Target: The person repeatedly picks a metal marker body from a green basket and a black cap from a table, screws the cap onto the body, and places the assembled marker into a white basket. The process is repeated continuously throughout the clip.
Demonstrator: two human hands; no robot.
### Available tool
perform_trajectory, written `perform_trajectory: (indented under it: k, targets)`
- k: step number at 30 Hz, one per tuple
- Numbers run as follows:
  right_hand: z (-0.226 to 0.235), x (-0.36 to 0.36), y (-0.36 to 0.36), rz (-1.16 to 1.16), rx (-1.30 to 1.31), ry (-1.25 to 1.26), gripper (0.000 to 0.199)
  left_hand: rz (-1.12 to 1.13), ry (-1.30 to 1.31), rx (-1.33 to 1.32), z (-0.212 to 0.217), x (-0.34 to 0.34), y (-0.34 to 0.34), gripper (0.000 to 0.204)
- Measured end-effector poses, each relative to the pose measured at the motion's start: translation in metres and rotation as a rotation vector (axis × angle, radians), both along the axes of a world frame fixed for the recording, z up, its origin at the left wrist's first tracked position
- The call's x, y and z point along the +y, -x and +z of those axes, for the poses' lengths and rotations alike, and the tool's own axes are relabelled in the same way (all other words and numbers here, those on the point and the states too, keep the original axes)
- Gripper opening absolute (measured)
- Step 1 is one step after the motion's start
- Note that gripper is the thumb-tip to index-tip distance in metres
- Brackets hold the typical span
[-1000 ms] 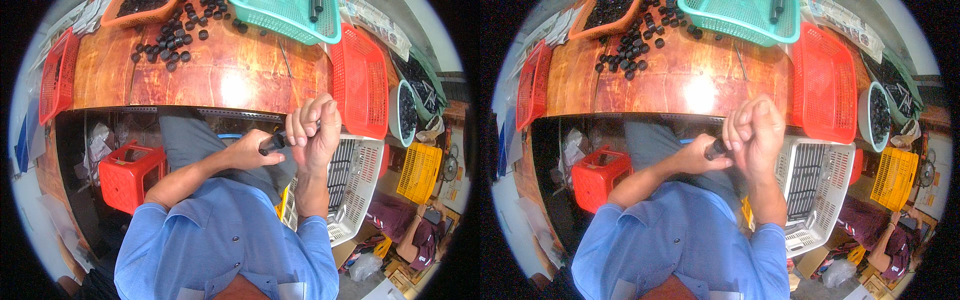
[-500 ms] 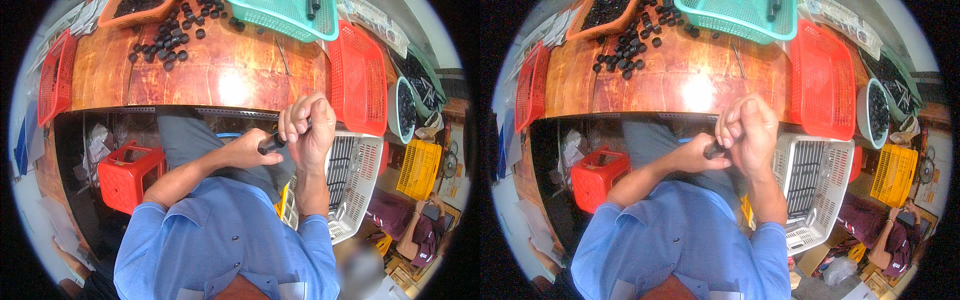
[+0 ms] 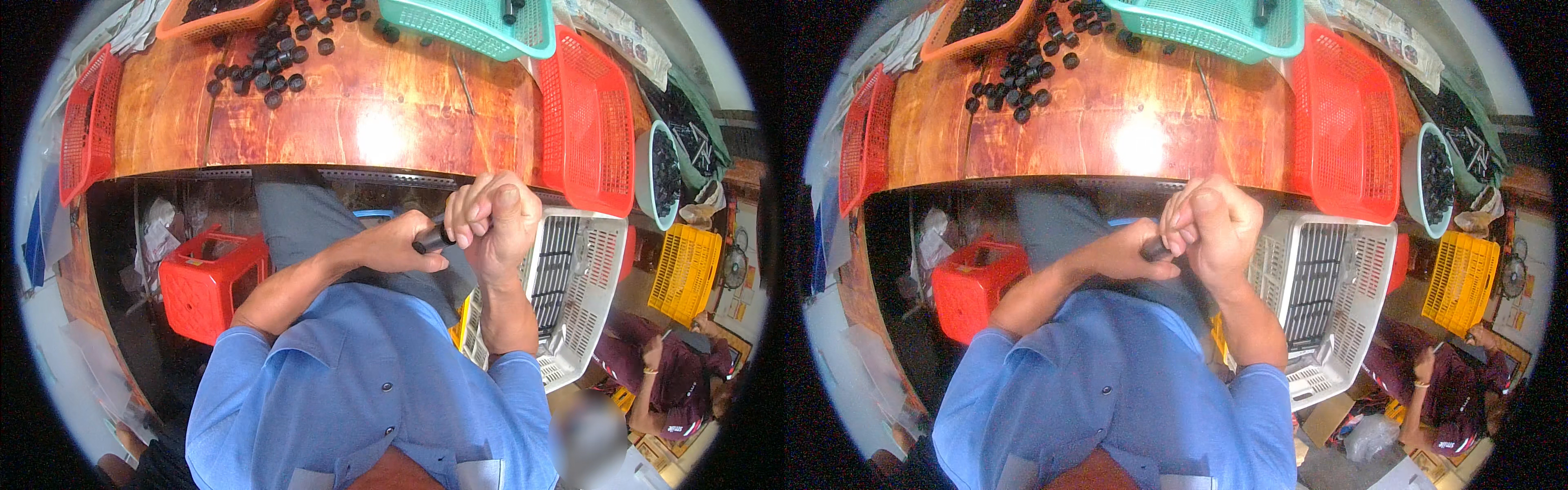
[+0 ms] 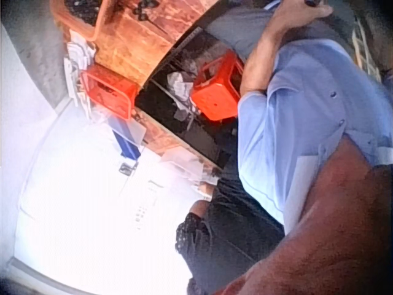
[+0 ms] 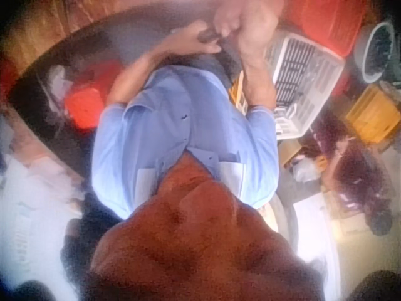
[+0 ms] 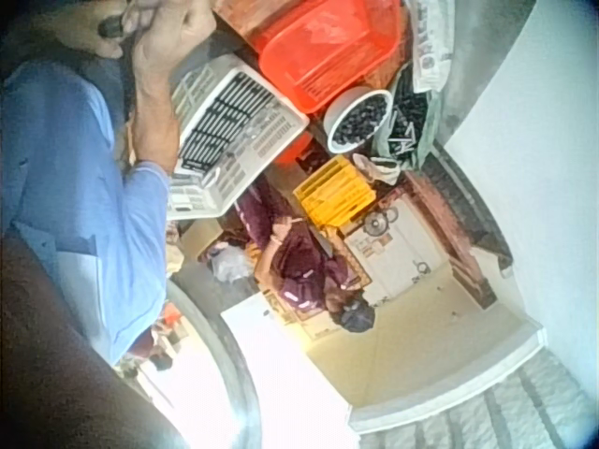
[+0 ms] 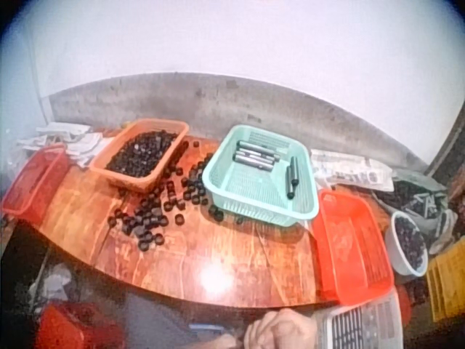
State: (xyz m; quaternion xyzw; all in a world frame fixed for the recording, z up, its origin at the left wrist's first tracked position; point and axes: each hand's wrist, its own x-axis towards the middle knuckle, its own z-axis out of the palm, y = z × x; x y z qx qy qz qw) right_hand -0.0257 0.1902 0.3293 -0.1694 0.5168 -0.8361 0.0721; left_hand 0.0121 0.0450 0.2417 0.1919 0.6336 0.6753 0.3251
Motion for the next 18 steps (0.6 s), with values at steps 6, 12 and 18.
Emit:
perform_trajectory:
  k: [6, 12, 18]
  targets:
    - [0.003, -0.008, -0.013, -0.12, -0.004, 0.007, 0.046, 0.143, 0.079, 0.113, -0.003, 0.005, -0.012, 0.018]
    - [-0.006, -0.01, -0.016, -0.216, -0.041, 0.137, 0.044, 0.309, 0.166, 0.307, -0.007, 0.011, -0.011, 0.014]
    - [-0.007, -0.016, -0.012, -0.361, -0.098, 0.152, 0.045, 0.53, 0.235, 0.388, -0.01, 0.02, -0.01, 0.015]
